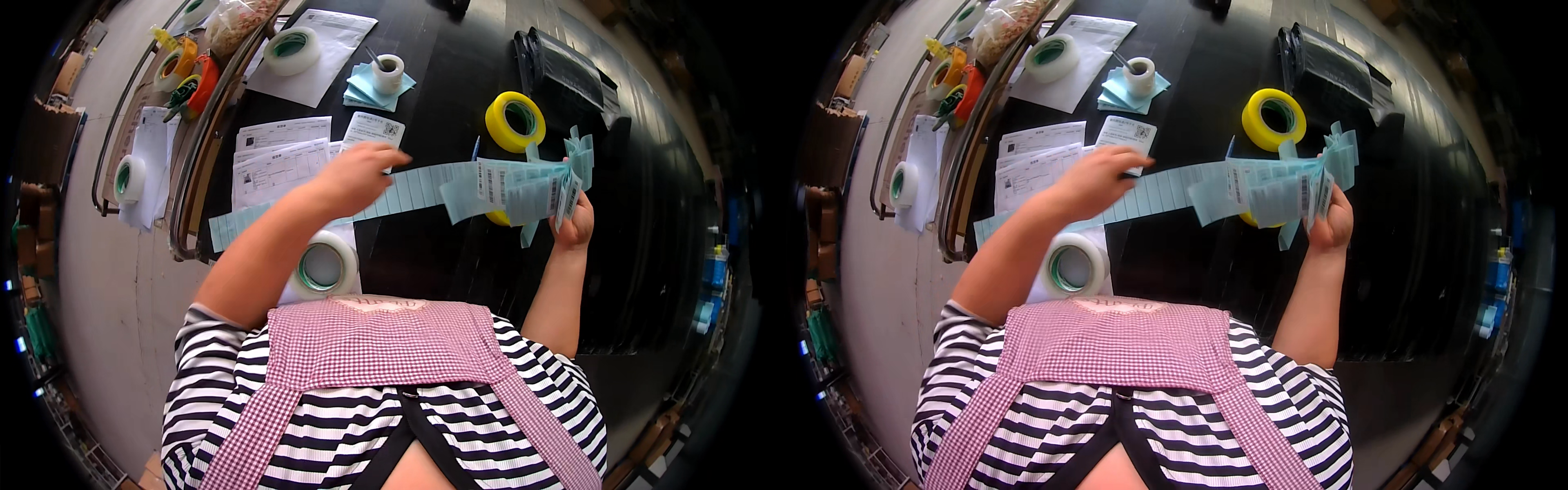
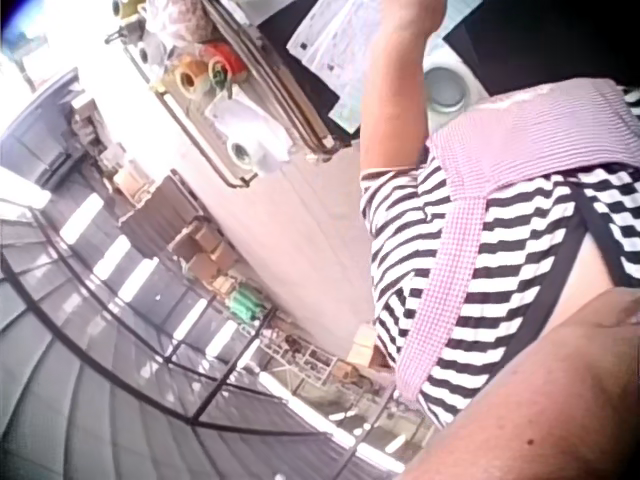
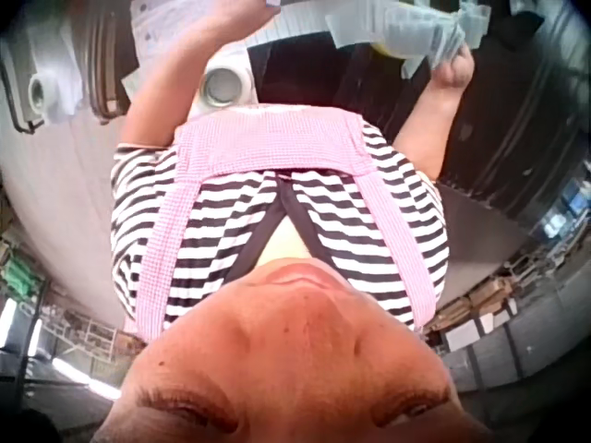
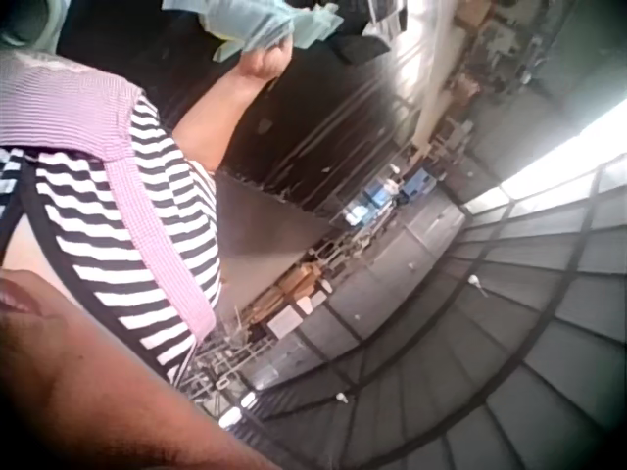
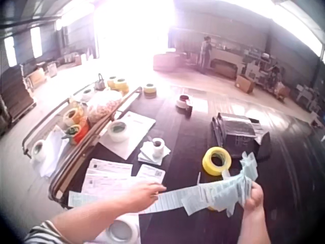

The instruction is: The person organizes and peels adhesive labels from a roll on a work table, handling the paper strips by hand and arranging them near rolls of tape.

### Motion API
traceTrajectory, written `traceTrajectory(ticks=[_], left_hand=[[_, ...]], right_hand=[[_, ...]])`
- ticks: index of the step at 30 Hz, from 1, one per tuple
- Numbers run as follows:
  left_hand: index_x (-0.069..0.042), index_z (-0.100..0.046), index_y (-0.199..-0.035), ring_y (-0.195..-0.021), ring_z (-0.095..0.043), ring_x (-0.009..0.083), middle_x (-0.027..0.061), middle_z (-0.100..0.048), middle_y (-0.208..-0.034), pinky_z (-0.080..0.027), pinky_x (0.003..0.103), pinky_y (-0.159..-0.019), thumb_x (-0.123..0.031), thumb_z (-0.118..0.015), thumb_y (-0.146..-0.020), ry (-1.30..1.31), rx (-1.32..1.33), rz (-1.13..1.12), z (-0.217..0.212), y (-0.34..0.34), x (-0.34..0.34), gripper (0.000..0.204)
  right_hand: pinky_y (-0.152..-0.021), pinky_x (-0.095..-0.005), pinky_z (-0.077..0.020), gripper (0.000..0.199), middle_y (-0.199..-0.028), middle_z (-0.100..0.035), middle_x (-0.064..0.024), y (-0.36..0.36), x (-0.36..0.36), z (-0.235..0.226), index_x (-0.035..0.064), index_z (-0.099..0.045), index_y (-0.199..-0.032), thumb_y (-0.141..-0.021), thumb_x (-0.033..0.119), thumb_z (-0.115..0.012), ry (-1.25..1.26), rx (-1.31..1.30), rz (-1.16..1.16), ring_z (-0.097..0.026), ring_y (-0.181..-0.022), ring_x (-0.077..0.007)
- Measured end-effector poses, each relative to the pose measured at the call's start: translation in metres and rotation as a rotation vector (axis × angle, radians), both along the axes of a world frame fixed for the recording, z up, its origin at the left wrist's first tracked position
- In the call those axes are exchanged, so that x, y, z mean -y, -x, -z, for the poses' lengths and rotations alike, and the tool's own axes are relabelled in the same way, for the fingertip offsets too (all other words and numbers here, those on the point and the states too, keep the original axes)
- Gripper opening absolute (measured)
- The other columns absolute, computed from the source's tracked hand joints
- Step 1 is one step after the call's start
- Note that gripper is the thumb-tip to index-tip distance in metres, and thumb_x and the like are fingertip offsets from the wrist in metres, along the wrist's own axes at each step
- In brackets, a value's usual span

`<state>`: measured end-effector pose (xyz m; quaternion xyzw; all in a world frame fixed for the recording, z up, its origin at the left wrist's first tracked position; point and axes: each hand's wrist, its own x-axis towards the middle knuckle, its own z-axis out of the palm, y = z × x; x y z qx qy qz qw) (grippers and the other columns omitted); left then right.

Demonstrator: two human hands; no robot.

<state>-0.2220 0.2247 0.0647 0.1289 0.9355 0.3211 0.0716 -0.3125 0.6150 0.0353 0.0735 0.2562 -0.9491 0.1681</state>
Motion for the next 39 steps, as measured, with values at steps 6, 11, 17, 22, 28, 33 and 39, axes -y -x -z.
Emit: traceTrajectory(ticks=[6,11,17,22,28,33,39], left_hand=[[-0.009,-0.051,-0.136,-0.122,-0.051,0.0305,0.0138,-0.058,-0.129,-0.040,0.038,-0.106,-0.005,-0.063,-0.086,-0.157,0.029,0.058,0.047,0.054,-0.076,0.051],[-0.003,-0.067,-0.101,-0.085,-0.064,0.0207,0.0111,-0.068,-0.092,-0.050,0.032,-0.079,-0.008,-0.065,-0.088,-0.417,0.309,-0.103,0.064,0.064,-0.077,0.014],[-0.004,-0.067,-0.099,-0.090,-0.064,0.0309,0.0161,-0.068,-0.095,-0.050,0.039,-0.081,-0.015,-0.060,-0.089,-0.214,0.240,-0.179,0.057,0.073,-0.054,0.016],[-0.002,-0.066,-0.099,-0.090,-0.064,0.0307,0.0164,-0.068,-0.094,-0.049,0.038,-0.081,-0.014,-0.061,-0.089,-0.252,0.146,-0.261,0.043,0.070,-0.019,0.016],[0.001,-0.065,-0.097,-0.078,-0.059,0.0116,0.0047,-0.066,-0.084,-0.047,0.027,-0.075,-0.010,-0.062,-0.091,-0.585,0.056,-0.570,0.052,0.058,0.039,0.013],[-0.001,-0.064,-0.098,-0.077,-0.056,0.0074,0.0004,-0.063,-0.084,-0.045,0.022,-0.072,-0.009,-0.060,-0.095,-0.792,0.031,-0.636,0.051,0.037,0.056,0.010],[0.000,-0.064,-0.095,-0.076,-0.056,0.0070,0.0006,-0.064,-0.083,-0.046,0.022,-0.071,-0.007,-0.062,-0.093,-0.855,0.024,-0.572,0.022,0.029,0.072,0.009]], right_hand=[[-0.098,-0.0464,-0.0515,0.033,-0.118,-0.064,-0.0192,-0.018,-0.007,-0.009,-0.0054,-0.053,-0.128,-0.101,0.009,-0.041,0.099,-0.011,0.066,-0.065,-0.107,-0.0301],[-0.103,-0.0468,-0.0447,0.033,-0.124,-0.059,-0.0160,-0.012,-0.024,0.016,-0.0016,-0.050,-0.131,-0.100,0.011,-0.046,0.094,0.086,0.045,-0.057,-0.115,-0.0309],[-0.110,-0.0440,-0.0367,0.039,-0.133,-0.053,-0.0110,-0.001,-0.021,0.038,0.0022,-0.047,-0.135,-0.097,0.005,-0.051,-0.247,0.108,0.318,-0.051,-0.121,-0.0290],[-0.109,-0.0425,-0.0372,0.035,-0.129,-0.057,-0.0106,0.008,-0.023,0.050,0.0010,-0.052,-0.130,-0.095,0.003,-0.053,-0.238,0.125,0.217,-0.052,-0.121,-0.0278],[-0.106,-0.0406,-0.0391,0.036,-0.126,-0.058,-0.0107,0.018,0.021,0.026,0.0005,-0.052,-0.130,-0.094,0.002,-0.054,-0.312,0.052,0.121,-0.053,-0.118,-0.0267],[-0.098,-0.0377,-0.0465,0.037,-0.120,-0.061,-0.0105,0.016,0.073,-0.003,0.0003,-0.052,-0.129,-0.092,0.001,-0.057,-0.388,-0.085,-0.120,-0.059,-0.109,-0.0234],[-0.096,-0.0356,-0.0457,0.049,-0.117,-0.061,-0.0136,0.034,0.143,0.022,-0.0020,-0.048,-0.128,-0.083,-0.001,-0.066,-1.004,-0.186,-0.127,-0.060,-0.105,-0.0235]])
